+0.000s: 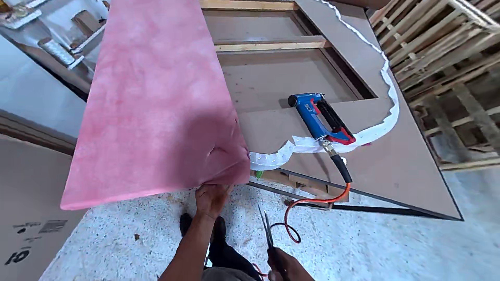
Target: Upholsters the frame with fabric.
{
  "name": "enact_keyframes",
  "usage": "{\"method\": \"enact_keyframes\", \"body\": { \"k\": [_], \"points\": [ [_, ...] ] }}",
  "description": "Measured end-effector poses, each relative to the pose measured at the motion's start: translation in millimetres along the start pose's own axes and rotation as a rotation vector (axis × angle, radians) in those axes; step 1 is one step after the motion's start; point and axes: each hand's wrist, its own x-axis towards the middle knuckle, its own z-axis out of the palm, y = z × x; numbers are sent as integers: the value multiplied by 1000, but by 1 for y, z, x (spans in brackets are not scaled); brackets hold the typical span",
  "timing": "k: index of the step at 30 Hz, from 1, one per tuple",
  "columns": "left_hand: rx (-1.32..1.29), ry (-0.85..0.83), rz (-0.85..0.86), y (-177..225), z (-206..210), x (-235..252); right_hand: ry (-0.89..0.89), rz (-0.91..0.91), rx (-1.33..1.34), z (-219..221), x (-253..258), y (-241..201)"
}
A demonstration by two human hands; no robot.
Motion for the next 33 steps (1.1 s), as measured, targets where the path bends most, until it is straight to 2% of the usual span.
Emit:
{"method": "enact_keyframes", "body": {
  "k": [2, 5, 8, 11, 13, 16, 20, 27, 33],
  "points": [
    [37, -6, -24, -7, 5, -15, -49, 1, -34, -10, 25, -1],
    [196, 97, -40, -6, 26, -38, -124, 18, -157, -21, 53, -11],
    [507, 271, -6, -1, 47, -40, -195, 8, -230, -22, 72, -23],
    [617, 430, 86, -15, 52, -41, -221, -51, -216, -15, 82, -23],
    [751, 406, 184, -24, 42, -43, -220, -84, -201, -6, 89, -25],
    [979, 279, 311, -25, 25, -46, -196, -118, -131, 12, 98, -24],
    [1201, 240, 369, -23, 15, -45, -88, -152, -99, 26, 106, -27],
    [1224, 132, 358, -23, -4, -42, 5, -115, -145, 35, 129, -40],
    [1203, 84, 322, -21, -10, -41, 114, -207, -100, 40, 136, -24]
  ]
}}
